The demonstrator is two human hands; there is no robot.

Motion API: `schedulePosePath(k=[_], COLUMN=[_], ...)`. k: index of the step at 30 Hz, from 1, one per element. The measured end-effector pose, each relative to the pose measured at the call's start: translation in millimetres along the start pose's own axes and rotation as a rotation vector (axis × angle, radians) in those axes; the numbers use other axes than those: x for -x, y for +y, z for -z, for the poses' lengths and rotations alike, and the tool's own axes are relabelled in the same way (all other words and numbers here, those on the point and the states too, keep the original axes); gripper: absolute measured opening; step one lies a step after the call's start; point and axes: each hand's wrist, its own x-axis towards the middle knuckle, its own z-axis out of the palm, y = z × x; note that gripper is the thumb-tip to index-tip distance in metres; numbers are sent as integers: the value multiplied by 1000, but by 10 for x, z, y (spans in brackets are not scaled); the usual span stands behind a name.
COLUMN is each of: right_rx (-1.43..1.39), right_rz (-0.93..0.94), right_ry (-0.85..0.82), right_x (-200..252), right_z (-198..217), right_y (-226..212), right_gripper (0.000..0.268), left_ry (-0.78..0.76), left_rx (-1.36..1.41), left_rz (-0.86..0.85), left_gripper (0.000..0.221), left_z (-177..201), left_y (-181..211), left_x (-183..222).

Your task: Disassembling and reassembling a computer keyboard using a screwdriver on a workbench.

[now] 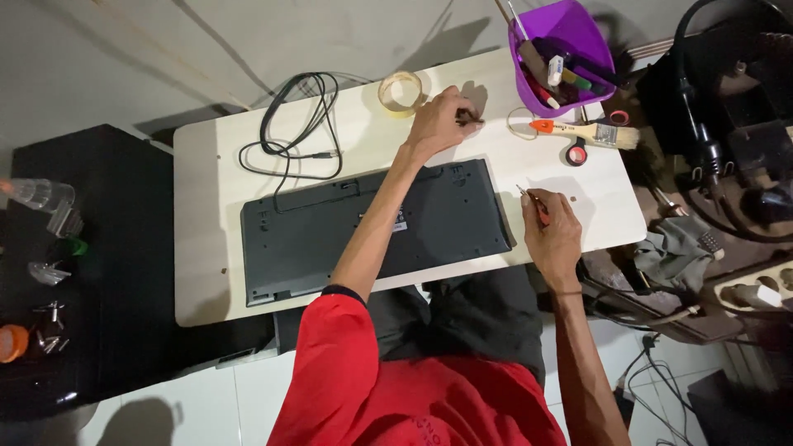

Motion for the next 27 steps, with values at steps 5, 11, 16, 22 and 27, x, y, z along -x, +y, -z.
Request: schedulePosePath(k=[5,11,16,22,27], right_rx=[-9,9,-15,-9,14], right_rz=[43,53,24,35,39], right_ry=[-8,-25,-29,-23,-14], right_x=[11,9,-10,-17,-13], right_z=[16,18,54,44,17], right_y=[0,-10,-105,-105,-53], right_gripper=[17,16,12,13,12], left_ry=[41,-4,32,68,52], left_rx=[16,95,161,245,188], left_rz=[-6,-3,-9,-9,26], left_gripper=[12,11,12,16,19], left_z=[23,207,170,123,126], left_y=[-159,-169,-267,-333,-241], left_x=[-57,154,226,256,275])
